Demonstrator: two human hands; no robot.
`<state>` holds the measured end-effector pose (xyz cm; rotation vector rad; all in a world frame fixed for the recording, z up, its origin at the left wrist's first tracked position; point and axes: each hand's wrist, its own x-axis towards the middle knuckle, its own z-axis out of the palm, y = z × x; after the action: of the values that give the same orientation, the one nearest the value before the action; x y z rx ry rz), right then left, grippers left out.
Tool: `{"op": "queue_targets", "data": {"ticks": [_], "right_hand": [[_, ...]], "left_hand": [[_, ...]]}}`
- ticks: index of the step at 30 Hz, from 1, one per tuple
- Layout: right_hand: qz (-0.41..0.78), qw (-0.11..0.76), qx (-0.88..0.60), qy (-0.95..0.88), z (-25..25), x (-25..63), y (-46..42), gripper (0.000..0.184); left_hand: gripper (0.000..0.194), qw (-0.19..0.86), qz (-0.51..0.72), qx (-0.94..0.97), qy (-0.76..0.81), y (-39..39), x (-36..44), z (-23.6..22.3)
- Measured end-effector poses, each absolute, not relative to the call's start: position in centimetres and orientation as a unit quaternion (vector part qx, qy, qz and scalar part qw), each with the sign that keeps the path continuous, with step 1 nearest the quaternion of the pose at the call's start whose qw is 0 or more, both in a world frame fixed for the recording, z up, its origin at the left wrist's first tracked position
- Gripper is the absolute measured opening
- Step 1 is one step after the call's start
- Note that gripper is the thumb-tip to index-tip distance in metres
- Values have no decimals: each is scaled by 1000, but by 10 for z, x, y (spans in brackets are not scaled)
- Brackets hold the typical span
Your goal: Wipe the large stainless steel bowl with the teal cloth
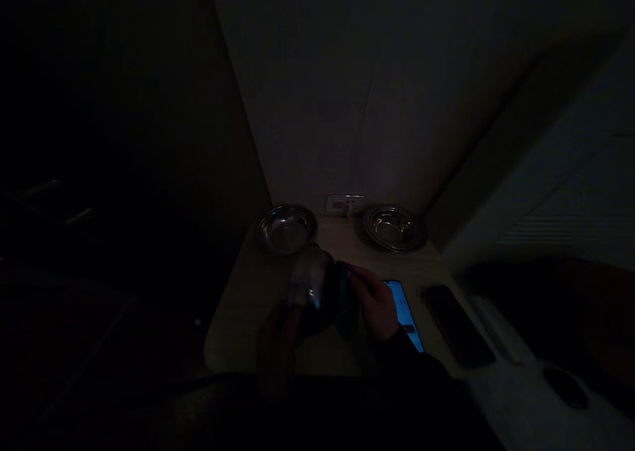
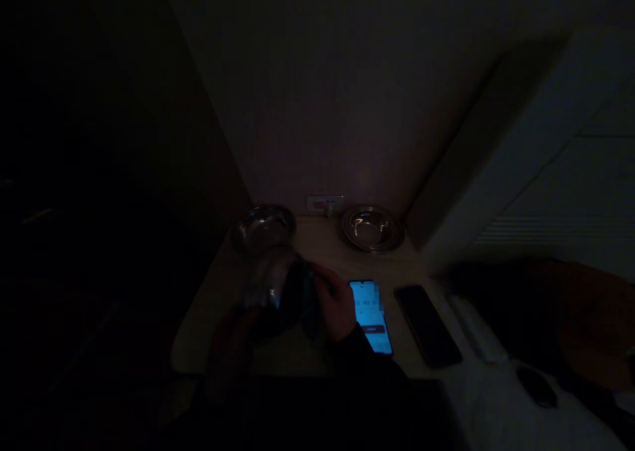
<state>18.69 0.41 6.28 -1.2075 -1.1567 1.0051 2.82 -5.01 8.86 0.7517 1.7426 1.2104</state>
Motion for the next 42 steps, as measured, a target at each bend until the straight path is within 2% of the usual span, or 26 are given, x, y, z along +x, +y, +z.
{"op": "queue_targets", "data": {"ticks": [3, 9, 15, 19, 22, 27, 34, 38, 42], "right_hand": [[436, 568, -510, -476, 60, 188, 1, 26], [469, 573, -499, -451, 53, 187, -4, 26], [483, 571, -501, -436, 48, 185, -7, 26], [488, 562, -480, -464, 53, 182, -11, 36], [437, 535, -485, -537, 53, 179, -14, 42], [282, 512, -480, -654, 55, 182, -15, 32], [116, 423, -469, -767, 82, 210, -12, 49], [93, 435, -471, -762, 86, 212, -14, 47], [143, 459, -458, -748, 85, 198, -20, 37]], "left_hand": [[36, 430, 464, 327, 702, -50, 24, 97], [50, 438, 469, 321, 697, -51, 28, 104], [51, 464, 458, 341, 677, -52, 28, 98], [54, 479, 462, 341, 664, -53, 27, 94], [53, 491, 471, 340, 648, -53, 27, 94], [53, 472, 460, 341, 670, -53, 28, 96], [53, 470, 455, 347, 672, -53, 31, 98], [53, 477, 462, 338, 667, -52, 33, 99], [55, 482, 478, 339, 652, -51, 34, 100]]}}
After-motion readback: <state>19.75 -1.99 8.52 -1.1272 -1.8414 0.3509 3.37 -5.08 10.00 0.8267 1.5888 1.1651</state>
